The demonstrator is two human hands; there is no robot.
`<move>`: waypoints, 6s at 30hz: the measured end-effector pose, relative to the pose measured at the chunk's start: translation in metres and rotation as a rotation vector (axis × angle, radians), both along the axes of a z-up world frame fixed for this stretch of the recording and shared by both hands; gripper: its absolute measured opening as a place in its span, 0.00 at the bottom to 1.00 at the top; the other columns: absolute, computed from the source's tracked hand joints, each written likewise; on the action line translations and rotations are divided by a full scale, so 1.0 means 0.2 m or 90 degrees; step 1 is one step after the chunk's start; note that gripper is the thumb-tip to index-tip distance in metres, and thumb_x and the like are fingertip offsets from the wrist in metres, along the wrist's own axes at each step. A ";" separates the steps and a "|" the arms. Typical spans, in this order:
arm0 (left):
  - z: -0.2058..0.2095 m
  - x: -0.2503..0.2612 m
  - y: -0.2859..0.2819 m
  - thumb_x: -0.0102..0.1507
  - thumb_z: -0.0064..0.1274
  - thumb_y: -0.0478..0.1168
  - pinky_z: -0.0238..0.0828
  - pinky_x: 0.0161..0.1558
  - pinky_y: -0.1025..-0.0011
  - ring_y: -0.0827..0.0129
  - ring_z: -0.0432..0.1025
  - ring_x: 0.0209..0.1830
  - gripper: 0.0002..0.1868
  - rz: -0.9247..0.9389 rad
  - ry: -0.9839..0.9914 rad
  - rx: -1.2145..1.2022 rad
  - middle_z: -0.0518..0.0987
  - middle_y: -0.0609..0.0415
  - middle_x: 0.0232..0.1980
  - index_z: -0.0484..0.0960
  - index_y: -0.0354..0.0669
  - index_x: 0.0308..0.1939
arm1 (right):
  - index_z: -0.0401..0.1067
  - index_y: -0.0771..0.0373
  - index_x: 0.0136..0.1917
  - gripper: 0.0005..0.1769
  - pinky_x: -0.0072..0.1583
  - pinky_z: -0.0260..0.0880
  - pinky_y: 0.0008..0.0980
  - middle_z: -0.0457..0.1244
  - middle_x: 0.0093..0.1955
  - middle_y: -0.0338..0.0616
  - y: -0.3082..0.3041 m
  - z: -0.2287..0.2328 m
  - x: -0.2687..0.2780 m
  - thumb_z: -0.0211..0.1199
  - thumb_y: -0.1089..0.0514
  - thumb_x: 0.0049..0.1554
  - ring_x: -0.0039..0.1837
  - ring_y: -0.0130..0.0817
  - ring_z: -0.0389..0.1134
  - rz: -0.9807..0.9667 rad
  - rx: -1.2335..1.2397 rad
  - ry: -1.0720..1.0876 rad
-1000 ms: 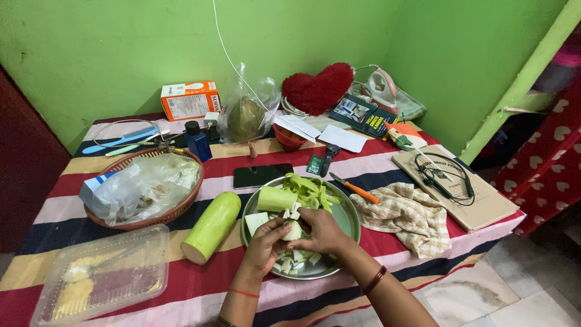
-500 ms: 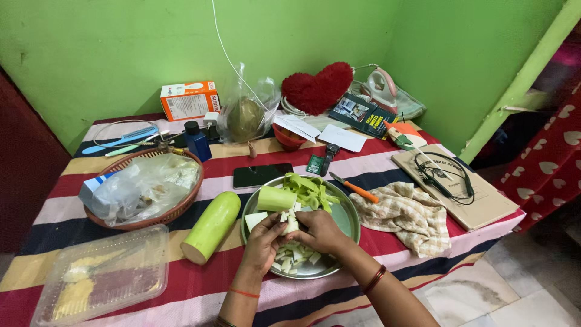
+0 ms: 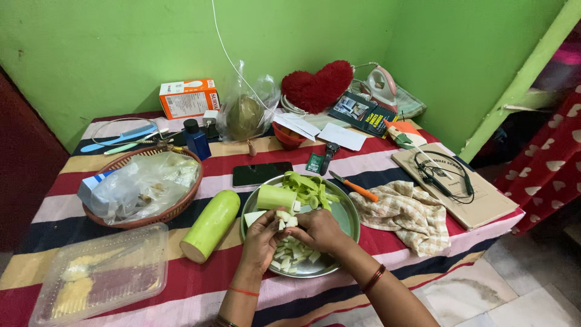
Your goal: The person cuts a peeled green vegetable into small pieces using a knife and places them on a metal plate. The person handles the vegetable and knife throughout, accumulating cut pieces on the plate.
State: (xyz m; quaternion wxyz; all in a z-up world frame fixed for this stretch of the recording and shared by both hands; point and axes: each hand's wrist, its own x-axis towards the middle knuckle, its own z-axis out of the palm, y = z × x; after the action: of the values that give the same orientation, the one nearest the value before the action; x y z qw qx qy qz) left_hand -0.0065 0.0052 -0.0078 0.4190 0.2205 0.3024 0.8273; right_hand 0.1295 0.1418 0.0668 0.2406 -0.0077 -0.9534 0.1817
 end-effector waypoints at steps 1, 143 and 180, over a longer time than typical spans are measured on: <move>0.00 0.00 0.00 0.66 0.52 0.32 0.80 0.44 0.73 0.71 0.78 0.43 0.15 0.020 0.011 -0.020 0.82 0.49 0.49 0.81 0.35 0.57 | 0.75 0.62 0.38 0.25 0.42 0.67 0.49 0.67 0.31 0.52 0.00 0.00 0.00 0.62 0.37 0.58 0.37 0.55 0.70 -0.002 0.003 -0.004; 0.08 -0.10 0.00 0.65 0.54 0.28 0.77 0.49 0.69 0.70 0.75 0.48 0.18 -0.092 0.106 0.022 0.79 0.52 0.49 0.79 0.36 0.60 | 0.75 0.65 0.43 0.22 0.45 0.69 0.48 0.68 0.38 0.57 -0.04 -0.05 -0.02 0.67 0.41 0.55 0.42 0.58 0.70 -0.070 -0.114 0.033; 0.06 -0.12 -0.01 0.65 0.53 0.32 0.75 0.45 0.74 0.70 0.77 0.46 0.15 -0.188 0.086 -0.015 0.82 0.51 0.49 0.80 0.32 0.56 | 0.68 0.65 0.45 0.40 0.47 0.67 0.46 0.65 0.41 0.54 -0.06 -0.01 0.01 0.75 0.28 0.43 0.45 0.54 0.69 -0.091 -0.035 0.101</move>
State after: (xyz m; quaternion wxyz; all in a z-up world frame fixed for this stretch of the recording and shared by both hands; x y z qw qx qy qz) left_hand -0.0310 0.0040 0.0037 0.5173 0.3126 0.3038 0.7364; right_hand 0.1311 0.1301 0.0657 0.3273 -0.0681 -0.9231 0.1898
